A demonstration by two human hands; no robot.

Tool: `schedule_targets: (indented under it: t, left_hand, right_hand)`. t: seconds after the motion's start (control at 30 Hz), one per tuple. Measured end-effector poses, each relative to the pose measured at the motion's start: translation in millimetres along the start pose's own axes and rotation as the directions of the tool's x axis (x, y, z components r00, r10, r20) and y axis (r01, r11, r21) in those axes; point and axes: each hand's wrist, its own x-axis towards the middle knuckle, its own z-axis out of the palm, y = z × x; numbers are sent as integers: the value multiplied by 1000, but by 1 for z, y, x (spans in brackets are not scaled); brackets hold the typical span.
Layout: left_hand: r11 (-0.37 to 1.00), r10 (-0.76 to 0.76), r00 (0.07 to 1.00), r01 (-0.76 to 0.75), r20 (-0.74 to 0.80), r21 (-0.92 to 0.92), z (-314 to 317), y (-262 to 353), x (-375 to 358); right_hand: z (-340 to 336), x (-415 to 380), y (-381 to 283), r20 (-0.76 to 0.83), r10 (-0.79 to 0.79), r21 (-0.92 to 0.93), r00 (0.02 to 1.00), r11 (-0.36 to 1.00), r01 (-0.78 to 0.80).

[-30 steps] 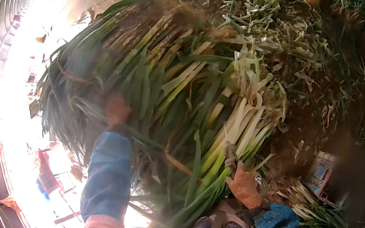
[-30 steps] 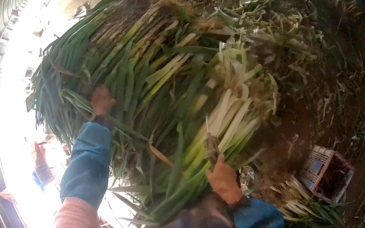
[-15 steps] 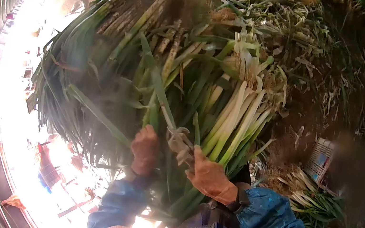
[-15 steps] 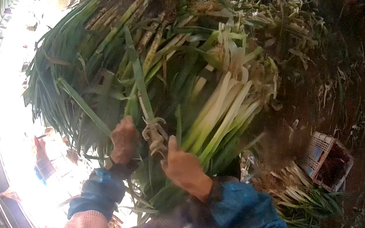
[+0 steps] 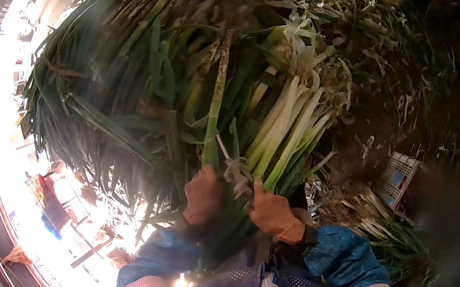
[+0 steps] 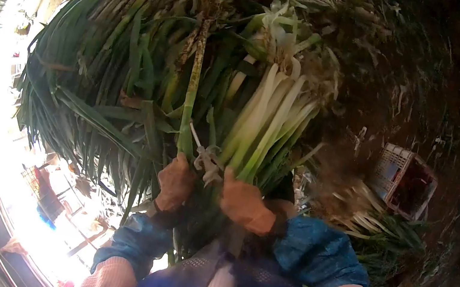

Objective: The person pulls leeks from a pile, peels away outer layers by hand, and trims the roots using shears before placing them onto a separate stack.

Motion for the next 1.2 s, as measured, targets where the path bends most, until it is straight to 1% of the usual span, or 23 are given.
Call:
schedule_targets:
  t: [0.1, 0.17, 0.2, 0.27, 0.3, 0.33, 0.37, 0.4, 0.47, 0.5, 0.53, 0.57, 0.6, 0.7, 0.77, 0.87, 0.9, 0.97, 1.0, 1.07, 1.17, 1.2]
  left_hand:
    - [1000, 28, 999, -28, 29, -3, -3, -2, 2]
    - [995, 99, 989, -95, 106, -42, -10, -4, 5]
    - [990, 136, 981, -128, 140, -65, -16, -4, 8]
    - [986, 158, 986, -154, 59, -55, -36, -2, 22]
    - [984, 169, 985, -168, 18, -51, -44, 0, 33]
    - [977, 204, 964, -211, -172, -24, -44, 0, 50]
    - [969, 234, 905, -247, -356, 7, -36, -2, 71]
    - [961, 254, 813, -273, -524, 42, -25, -3, 88]
    - [967, 177, 846, -244, -503, -69, 11, -6, 123]
    - [966, 143, 861, -229, -489, -121, 13, -2, 131]
    - [966, 59, 930, -144, -364, -213, 14, 0, 131]
    - [955, -19, 974, -49, -225, -292, 17, 2, 130]
    - [933, -90, 993, 59, -74, -354, 14, 6, 125]
    - [916, -107, 991, 128, 75, -381, 1, -4, 93]
    - [911, -48, 995, 81, 90, -405, 3, -21, 70]
    - [869, 17, 990, 54, 138, -492, 12, -37, 42]
    - [847, 37, 987, 51, 156, -528, 16, -41, 35]
    - [820, 35, 996, 21, 87, -572, 31, -47, 19]
    - [805, 32, 998, 5, 52, -593, 33, -45, 14]
    - [799, 22, 997, 23, 68, -600, 35, -44, 8]
    - [800, -27, 994, 85, 106, -594, 36, -42, 4]
    - [802, -52, 991, 115, 124, -586, 36, -43, 3]
  right_hand:
    - [0, 26, 1, -43, 19, 21, 999, 1000, -18]
    - [-3, 55, 9, -72, 59, 44, 996, 997, -56]
    - [-11, 59, 8, -88, 44, 50, 995, 998, -39]
    - [-28, 58, 2, -113, 14, 59, 994, 998, -7]
    - [-27, 54, 4, -115, 18, 86, 993, 996, -8]
    - [-24, 48, 6, -123, 22, 109, 992, 994, -8]
    - [-22, 42, 9, -130, 25, 130, 991, 991, -8]
    - [-23, 34, 8, -104, 49, 132, 993, 991, -35]
    - [-27, 21, 3, -58, 96, 140, 994, 986, -87]
    - [-25, 18, 2, -46, 95, 140, 994, 986, -88]
    - [-22, 15, 0, -33, 96, 143, 995, 986, -90]
    - [-21, 15, -1, -21, 97, 145, 995, 985, -93]
    - [-22, 18, 0, -43, 86, 135, 995, 988, -80]
    - [-14, 34, 1, -86, 69, 145, 994, 988, -56]
    - [-18, 59, 7, -89, 81, 177, 993, 982, -64]
    - [-24, 60, 3, -147, 38, 174, 988, 985, -12]
    - [-24, 52, 0, -86, 66, 174, 994, 984, -50]
    - [-20, 30, -7, 36, 119, 159, 992, 980, -123]
    - [-19, 23, -8, 58, 133, 159, 989, 977, -141]
    - [-16, 11, -7, 111, 161, 159, 981, 971, -178]
    - [-10, 39, 1, 47, 103, 194, 994, 975, -111]
    - [-9, 51, 2, -12, 67, 181, 998, 981, -64]
